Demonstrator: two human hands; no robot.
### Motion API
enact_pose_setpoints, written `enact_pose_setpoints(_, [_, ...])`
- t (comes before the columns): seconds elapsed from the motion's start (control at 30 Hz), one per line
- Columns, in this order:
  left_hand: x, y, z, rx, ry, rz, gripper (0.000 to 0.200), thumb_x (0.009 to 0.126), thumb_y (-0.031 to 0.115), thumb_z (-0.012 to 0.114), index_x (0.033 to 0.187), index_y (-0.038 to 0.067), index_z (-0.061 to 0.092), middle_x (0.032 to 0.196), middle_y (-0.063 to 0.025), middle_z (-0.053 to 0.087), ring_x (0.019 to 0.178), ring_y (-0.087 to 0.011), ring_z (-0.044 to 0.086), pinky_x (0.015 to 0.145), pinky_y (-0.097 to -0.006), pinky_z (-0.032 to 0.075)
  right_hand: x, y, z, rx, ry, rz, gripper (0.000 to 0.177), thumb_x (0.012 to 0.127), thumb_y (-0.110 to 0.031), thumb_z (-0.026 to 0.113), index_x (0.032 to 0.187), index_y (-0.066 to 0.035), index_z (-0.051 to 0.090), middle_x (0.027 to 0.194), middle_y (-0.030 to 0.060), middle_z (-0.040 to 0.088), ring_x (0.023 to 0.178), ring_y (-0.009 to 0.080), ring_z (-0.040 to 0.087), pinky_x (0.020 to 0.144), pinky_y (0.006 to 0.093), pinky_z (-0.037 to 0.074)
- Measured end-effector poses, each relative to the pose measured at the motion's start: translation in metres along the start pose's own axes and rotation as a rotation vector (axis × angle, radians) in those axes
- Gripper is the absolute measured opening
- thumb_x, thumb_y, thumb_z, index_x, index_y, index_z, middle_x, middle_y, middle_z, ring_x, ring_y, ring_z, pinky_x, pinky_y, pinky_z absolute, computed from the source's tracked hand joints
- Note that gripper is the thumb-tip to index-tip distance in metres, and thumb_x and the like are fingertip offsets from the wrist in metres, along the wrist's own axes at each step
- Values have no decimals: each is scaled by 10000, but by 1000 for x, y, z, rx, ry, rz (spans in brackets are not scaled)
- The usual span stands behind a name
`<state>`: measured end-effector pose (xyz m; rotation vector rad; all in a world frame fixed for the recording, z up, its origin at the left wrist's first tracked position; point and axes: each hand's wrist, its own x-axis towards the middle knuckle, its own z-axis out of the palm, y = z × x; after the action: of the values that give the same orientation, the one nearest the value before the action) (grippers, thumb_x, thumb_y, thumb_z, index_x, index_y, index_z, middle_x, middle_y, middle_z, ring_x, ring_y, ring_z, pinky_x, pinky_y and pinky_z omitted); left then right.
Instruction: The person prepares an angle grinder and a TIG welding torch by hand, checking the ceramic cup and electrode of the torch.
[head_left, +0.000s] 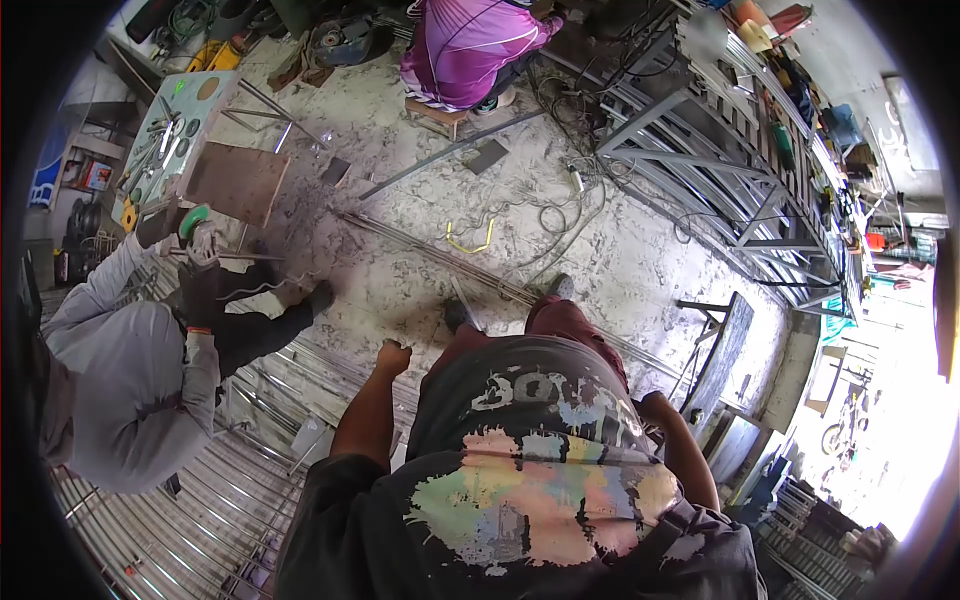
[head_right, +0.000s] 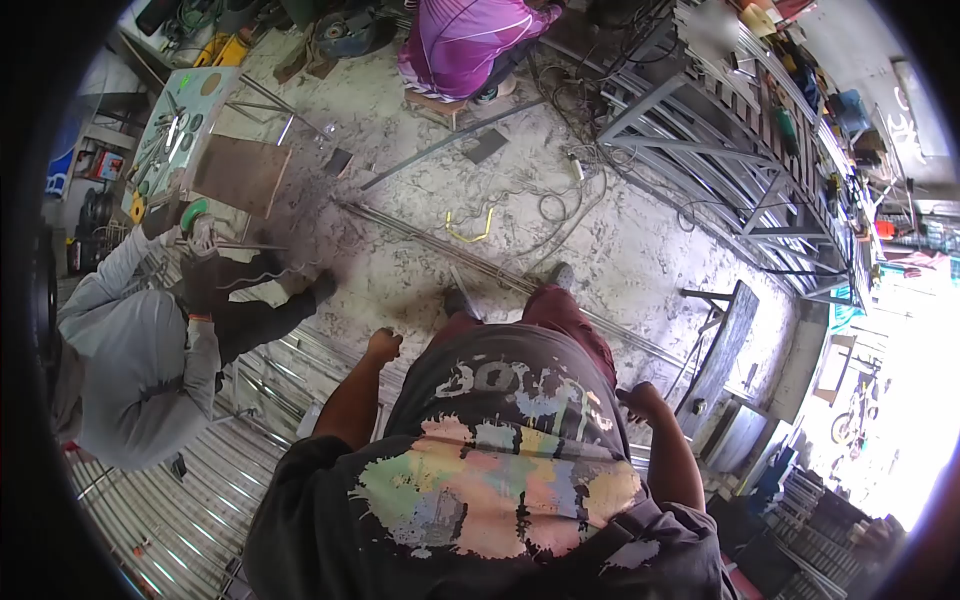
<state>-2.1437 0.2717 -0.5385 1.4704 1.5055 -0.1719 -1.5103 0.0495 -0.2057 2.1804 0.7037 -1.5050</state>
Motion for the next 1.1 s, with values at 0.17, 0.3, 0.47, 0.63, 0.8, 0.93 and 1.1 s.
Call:
enact_pose_setpoints(0.17, [-6, 9, -8, 53, 41, 6, 494, 888, 268, 666, 1158, -146, 686, 862, -254, 752, 761, -356, 766, 673, -450, 599, -5, -6, 5, 57, 13, 51, 691, 1014, -576, 642, 843, 85, 750, 745, 202, 759, 621, 290, 763, 561, 422, 641])
enact_pose_setpoints(0.3, [-12, 18, -20, 454, -6, 231, 482, 902, 325, 694, 1187, -64, 715, 1180, -318, 721, 1133, -469, 703, 928, -537, 572, 13, -2, 14, 61, 4, 72, 674, 1012, -573, 649, 832, 68, 753, 747, 202, 760, 635, 294, 769, 561, 422, 642])
enact_pose_setpoints(0.47, [-29, 42, -30, 224, 67, 81, 521, 902, 417, 672, 1074, -70, 738, 1158, -343, 710, 1131, -501, 677, 995, -533, 548, 32, 11, 22, 73, 6, 76, 674, 1010, -580, 647, 828, 60, 756, 742, 197, 760, 629, 292, 767, 562, 424, 638])
enact_pose_setpoints(0.63, [-26, 54, -32, 19, 108, -153, 538, 851, 405, 717, 1089, -77, 751, 1152, -342, 725, 1130, -500, 690, 1002, -517, 555, 34, 10, 20, 103, 17, 109, 673, 1008, -586, 645, 825, 51, 760, 738, 192, 760, 624, 290, 765, 564, 427, 635])
enact_pose_setpoints(0.8, [-40, 68, -44, 91, 70, -99, 446, 889, 340, 632, 1088, -41, 753, 1168, -340, 717, 1146, -495, 692, 1017, -518, 560, 33, 15, 18, 120, 32, 129, 672, 1006, -592, 642, 821, 43, 763, 734, 187, 759, 619, 288, 763, 565, 429, 631])
enact_pose_setpoints(0.93, [-44, 64, -39, 73, 97, -119, 432, 910, 326, 608, 1173, 13, 748, 1166, -341, 715, 1134, -499, 691, 999, -521, 564, 34, 16, 18, 119, 41, 130, 672, 1004, -598, 640, 818, 36, 765, 730, 183, 759, 614, 286, 761, 566, 431, 628])
enact_pose_setpoints(1.1, [-71, 82, -52, -55, 189, 22, 548, 895, 463, 725, 1022, -69, 761, 1119, -355, 711, 1122, -519, 681, 986, -534, 558, 33, 23, 17, 126, 52, 137, 671, 1002, -604, 638, 814, 27, 768, 726, 179, 759, 609, 284, 759, 568, 434, 625])
